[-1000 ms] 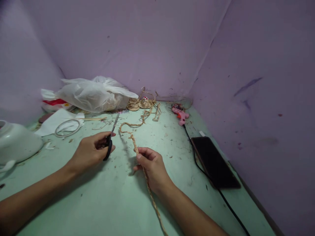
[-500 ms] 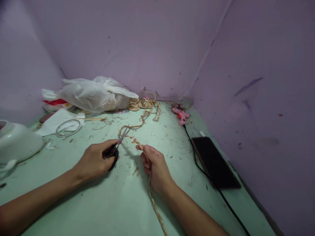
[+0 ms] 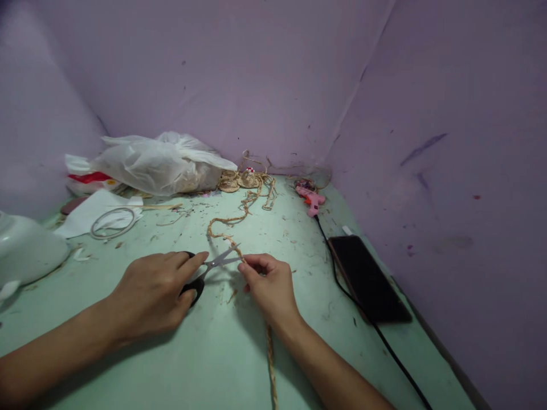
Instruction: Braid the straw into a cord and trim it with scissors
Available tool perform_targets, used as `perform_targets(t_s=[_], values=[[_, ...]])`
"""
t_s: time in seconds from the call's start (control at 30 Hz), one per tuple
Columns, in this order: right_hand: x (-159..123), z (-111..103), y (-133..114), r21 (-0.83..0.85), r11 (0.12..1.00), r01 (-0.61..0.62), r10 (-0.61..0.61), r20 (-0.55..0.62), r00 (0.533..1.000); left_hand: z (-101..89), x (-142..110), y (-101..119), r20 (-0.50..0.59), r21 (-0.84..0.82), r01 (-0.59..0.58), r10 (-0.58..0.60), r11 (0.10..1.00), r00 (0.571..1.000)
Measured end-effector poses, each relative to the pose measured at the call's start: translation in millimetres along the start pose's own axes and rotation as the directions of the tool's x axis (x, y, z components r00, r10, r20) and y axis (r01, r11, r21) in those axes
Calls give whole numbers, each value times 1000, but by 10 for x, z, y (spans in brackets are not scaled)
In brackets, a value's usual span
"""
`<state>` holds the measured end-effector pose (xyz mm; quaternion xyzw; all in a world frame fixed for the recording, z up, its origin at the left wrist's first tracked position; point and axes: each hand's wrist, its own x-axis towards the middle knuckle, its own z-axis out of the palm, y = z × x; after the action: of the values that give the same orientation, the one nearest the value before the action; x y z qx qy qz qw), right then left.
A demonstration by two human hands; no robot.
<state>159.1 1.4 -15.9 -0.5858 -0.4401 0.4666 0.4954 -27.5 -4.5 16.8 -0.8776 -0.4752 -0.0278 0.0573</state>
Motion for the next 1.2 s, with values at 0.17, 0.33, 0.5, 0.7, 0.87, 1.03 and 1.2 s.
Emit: perform_targets(t_s=[0.17,0.33,0.5,0.7,0.87,1.03,1.2], values=[[-23,7,-21,-20,1000,-5,5,-5,1000,-21,18,31,34,39,-16,15,999,999],[-25,13,-19,-20,999,-44,44,-13,999,-57,17,73,95,67,-55,49,996,994],[-41,5,-39,-43,998,-55,53,-33,998,-117,9,79,194,45,-46,36,998,980],[-62,4,-63,-83,995,-58,55,-33,998,-177,42,40,248,50,-27,14,998,969],[-57,9,-58,-78,997,-30,28,-23,999,-155,74,-23,275,12,-38,33,999,961],[-61,0,-62,-52,999,-13,12,-26,1000,-101,72,-64,298,-44,-32,43,999,954],[-39,-16,-48,-12,1000,-12,12,-1,1000,-129,61,-92,274,-174,16,33,985,961]])
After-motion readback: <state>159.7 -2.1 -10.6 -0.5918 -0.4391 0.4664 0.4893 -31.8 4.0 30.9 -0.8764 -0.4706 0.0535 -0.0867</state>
